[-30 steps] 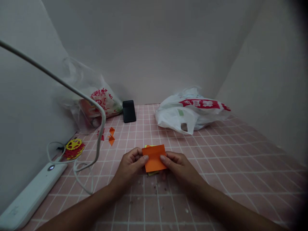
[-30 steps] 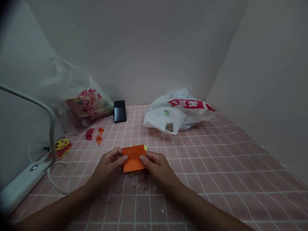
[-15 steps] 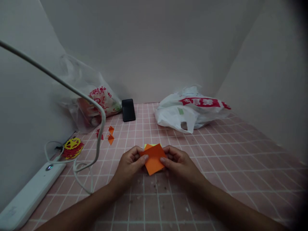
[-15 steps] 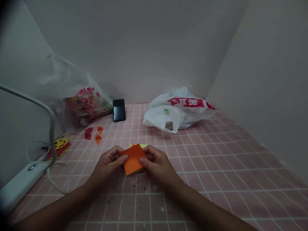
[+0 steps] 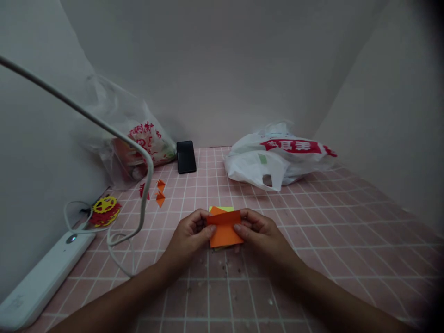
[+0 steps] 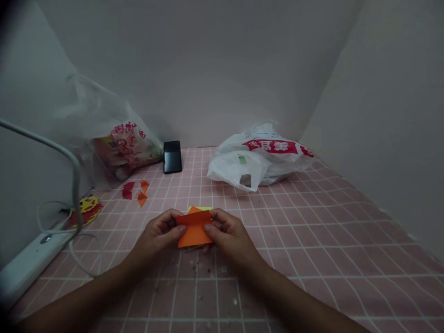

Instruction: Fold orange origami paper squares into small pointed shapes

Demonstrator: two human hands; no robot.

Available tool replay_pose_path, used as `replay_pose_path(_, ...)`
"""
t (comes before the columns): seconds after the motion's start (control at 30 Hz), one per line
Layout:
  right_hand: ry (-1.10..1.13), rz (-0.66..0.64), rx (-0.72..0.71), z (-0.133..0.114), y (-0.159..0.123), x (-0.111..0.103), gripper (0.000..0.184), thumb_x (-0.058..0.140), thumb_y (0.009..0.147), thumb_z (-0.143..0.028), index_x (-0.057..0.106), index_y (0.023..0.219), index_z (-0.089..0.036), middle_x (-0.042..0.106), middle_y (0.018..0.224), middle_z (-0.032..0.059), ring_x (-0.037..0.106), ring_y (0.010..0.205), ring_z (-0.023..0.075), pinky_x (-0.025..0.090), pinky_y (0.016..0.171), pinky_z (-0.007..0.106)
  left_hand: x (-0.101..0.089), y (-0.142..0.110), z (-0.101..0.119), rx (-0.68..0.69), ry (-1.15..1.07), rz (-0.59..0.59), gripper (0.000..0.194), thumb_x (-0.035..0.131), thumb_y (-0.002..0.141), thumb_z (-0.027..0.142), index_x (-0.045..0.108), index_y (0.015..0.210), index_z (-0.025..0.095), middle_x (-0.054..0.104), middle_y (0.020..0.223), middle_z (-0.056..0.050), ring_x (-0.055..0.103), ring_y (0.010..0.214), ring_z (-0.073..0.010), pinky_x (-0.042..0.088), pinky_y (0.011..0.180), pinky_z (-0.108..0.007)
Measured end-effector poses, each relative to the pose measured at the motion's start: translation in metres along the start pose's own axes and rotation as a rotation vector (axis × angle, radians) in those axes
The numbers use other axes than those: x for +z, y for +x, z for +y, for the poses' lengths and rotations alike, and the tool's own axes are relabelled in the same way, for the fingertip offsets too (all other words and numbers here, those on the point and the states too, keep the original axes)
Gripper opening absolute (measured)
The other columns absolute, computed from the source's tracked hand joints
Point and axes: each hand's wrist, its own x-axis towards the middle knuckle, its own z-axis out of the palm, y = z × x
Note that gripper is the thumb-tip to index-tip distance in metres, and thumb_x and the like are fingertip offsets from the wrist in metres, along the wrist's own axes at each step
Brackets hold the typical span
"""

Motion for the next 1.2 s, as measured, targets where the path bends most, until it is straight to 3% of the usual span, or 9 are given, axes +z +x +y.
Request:
replay_pose_path(0.07, 0.033, -0.005, 0.005, 0.000, -0.001, 0.000, 0.030, 0.072, 0.079, -0.037, 0.067, 0.103, -0.020, 0.068, 0.079, 0.0009, 0.062, 0.052, 0.0118, 0.050, 0.053, 0.026, -0.002, 0.001, -0.001, -0.001, -0.008, 0.033, 0.022, 0.073, 0.074, 0.033, 0.062, 0.086, 0.017, 0.065, 0.080, -0.001, 0.060, 0.074, -0.0150, 0.048, 0.070, -0.027)
replay_pose_path(0.17, 0.072, 0.014, 0.004, -0.003, -0.003, 0.002, 0.022, 0.072, 0.079, -0.033, 0.072, 0.097, -0.020, 0.071, 0.088, 0.0030, 0.063, 0.054, 0.0106, 0.053, 0.058, 0.027, -0.004, 0.000, 0.001, 0.045, 0.019, 0.074, 0.018, 0.073, 0.073, 0.030, 0.065, 0.083, 0.017, 0.064, 0.078, -0.001, 0.059, 0.074, -0.0147, 0.047, 0.069, -0.026)
replay_pose_path(0.33, 0.177, 0.032, 0.006, -0.012, -0.008, 0.007, 0.011, 0.066, 0.075, -0.021, 0.075, 0.082, -0.020, 0.071, 0.075, 0.0014, 0.063, 0.052, 0.0109, 0.053, 0.059, 0.027, -0.004, -0.003, 0.007, 0.102, 0.069, 0.087, 0.006, 0.068, 0.073, 0.023, 0.069, 0.074, 0.018, 0.066, 0.079, -0.002, 0.059, 0.076, -0.0153, 0.047, 0.071, -0.026)
replay_pose_path(0.47, 0.191, 0.041, 0.001, -0.016, -0.010, 0.011, 0.009, 0.064, 0.073, -0.022, 0.072, 0.076, -0.019, 0.069, 0.071, 0.0013, 0.062, 0.050, 0.0113, 0.051, 0.056, 0.027, -0.004, -0.004, 0.007, 0.123, 0.078, 0.076, 0.006, 0.064, 0.074, 0.021, 0.069, 0.074, 0.018, 0.066, 0.077, -0.002, 0.059, 0.075, -0.0161, 0.047, 0.070, -0.026)
replay_pose_path(0.87, 0.047, 0.018, -0.073, -0.013, -0.012, 0.005, 0.009, 0.057, 0.077, -0.019, 0.066, 0.075, -0.020, 0.060, 0.060, -0.0023, 0.058, 0.053, 0.0125, 0.044, 0.059, 0.028, -0.006, -0.005, 0.005, 0.125, 0.073, 0.032, 0.007, 0.062, 0.075, 0.019, 0.069, 0.074, 0.019, 0.064, 0.077, -0.002, 0.057, 0.078, -0.0166, 0.044, 0.074, -0.028)
replay_pose_path(1.07, 0.017, 0.015, -0.076, -0.012, -0.011, 0.004, 0.007, 0.055, 0.078, -0.020, 0.061, 0.074, -0.020, 0.056, 0.054, -0.0034, 0.053, 0.051, 0.0126, 0.040, 0.058, 0.027, -0.011, -0.004, 0.004, 0.204, 0.137, -0.034, 0.011, 0.057, 0.079, 0.016, 0.066, 0.074, 0.019, 0.061, 0.079, -0.002, 0.055, 0.080, -0.0167, 0.042, 0.077, -0.029)
replay_pose_path(1.2, -0.124, -0.026, -0.127, -0.014, -0.010, 0.004, 0.009, 0.052, 0.075, -0.018, 0.060, 0.069, -0.021, 0.055, 0.057, -0.0027, 0.050, 0.053, 0.0127, 0.039, 0.056, 0.026, -0.012, -0.004, 0.003, 0.126, 0.127, -0.065, 0.013, 0.054, 0.082, 0.021, 0.065, 0.077, 0.018, 0.060, 0.079, -0.001, 0.053, 0.077, -0.0158, 0.040, 0.072, -0.027)
